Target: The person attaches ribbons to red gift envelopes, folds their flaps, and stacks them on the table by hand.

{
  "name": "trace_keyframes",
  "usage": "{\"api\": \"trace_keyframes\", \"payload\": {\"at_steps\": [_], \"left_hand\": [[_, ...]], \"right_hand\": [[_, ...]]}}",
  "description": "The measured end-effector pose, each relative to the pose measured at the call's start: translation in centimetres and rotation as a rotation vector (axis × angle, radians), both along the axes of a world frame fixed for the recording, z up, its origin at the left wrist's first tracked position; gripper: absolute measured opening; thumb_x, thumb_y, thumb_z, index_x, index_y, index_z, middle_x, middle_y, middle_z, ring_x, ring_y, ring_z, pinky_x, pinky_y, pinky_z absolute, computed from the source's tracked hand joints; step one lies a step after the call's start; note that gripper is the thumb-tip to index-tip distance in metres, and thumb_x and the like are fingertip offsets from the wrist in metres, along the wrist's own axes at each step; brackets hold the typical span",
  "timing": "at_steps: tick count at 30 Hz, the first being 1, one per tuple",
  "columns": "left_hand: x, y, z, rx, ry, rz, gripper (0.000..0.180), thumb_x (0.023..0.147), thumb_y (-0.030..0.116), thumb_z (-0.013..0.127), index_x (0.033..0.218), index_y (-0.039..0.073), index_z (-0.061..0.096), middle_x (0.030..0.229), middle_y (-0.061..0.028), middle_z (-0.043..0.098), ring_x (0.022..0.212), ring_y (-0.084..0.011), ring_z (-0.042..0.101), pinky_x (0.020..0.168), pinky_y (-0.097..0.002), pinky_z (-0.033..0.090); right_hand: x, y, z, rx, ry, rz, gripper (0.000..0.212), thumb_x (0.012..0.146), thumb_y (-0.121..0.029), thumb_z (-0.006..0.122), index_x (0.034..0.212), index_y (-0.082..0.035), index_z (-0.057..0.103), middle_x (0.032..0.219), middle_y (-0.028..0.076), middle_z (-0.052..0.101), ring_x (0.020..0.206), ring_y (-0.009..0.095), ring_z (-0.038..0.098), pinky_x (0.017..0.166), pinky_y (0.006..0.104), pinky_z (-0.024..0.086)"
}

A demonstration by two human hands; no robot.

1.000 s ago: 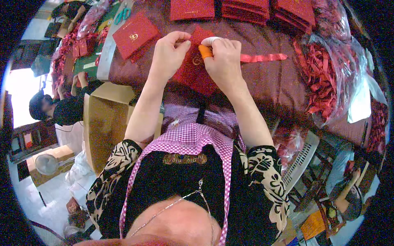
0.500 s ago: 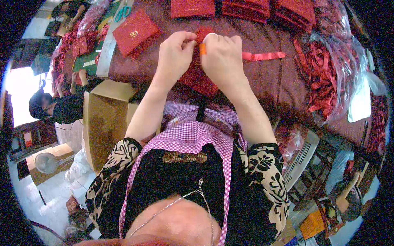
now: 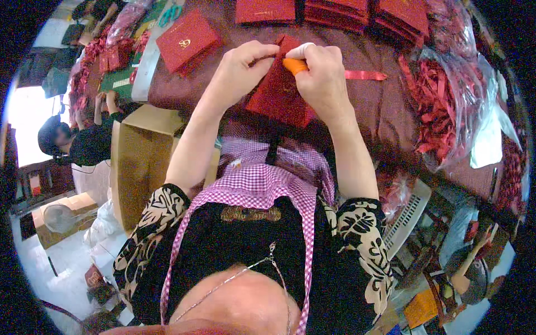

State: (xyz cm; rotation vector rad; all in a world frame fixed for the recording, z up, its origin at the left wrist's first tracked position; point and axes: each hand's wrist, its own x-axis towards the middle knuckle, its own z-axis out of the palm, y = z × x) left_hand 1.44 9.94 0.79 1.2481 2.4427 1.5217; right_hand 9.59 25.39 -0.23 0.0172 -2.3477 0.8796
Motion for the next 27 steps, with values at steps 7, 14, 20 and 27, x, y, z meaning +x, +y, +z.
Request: {"api": "trace_keyframes", "payload": {"at_steps": [7,14,20,27], "left_hand": [[0.1,0.6,-1.9,0.099,0.186,-0.021,0.013,0.075,0.000,0.061,0.088,0.001,0.063,0.080,-0.0135,0.062,0.078,-0.0264,0.062,0.069,-0.0317,0.050],[1.0,0.3,-0.8,0.075,0.190,-0.017,0.012,0.074,0.002,0.057,0.085,0.002,0.062,0.081,-0.0139,0.062,0.079,-0.0302,0.061,0.070,-0.0358,0.049],[0.9,-0.3,-0.9,0.054,-0.011,-0.038,0.011,0.077,0.004,0.059,0.086,0.001,0.063,0.078,-0.0129,0.062,0.075,-0.0224,0.061,0.068,-0.0317,0.048],[-3.2,-2.9,-3.3,0.395,-0.748,0.097,0.015,0.082,0.010,0.060,0.091,-0.002,0.065,0.085,-0.0052,0.065,0.077,-0.0140,0.059,0.074,-0.0265,0.046]], "right_hand": [[1.2,0.4,0.6,0.015,-0.050,0.046,0.015,0.073,-0.005,0.070,0.088,-0.006,0.065,0.085,0.010,0.065,0.082,0.024,0.060,0.071,0.0330,0.048],[-0.3,1.9,3.0,0.047,0.049,0.270,0.024,0.079,0.002,0.062,0.101,-0.007,0.065,0.105,0.010,0.058,0.096,0.026,0.056,0.083,0.0321,0.044],[-1.1,3.1,3.4,0.119,-0.104,0.478,0.018,0.076,0.002,0.061,0.092,-0.006,0.062,0.099,0.008,0.058,0.098,0.024,0.053,0.087,0.0316,0.040],[-0.7,4.5,3.2,0.147,-0.138,0.521,0.010,0.076,0.000,0.060,0.084,-0.004,0.058,0.087,0.007,0.057,0.087,0.025,0.054,0.081,0.0320,0.041]]}}
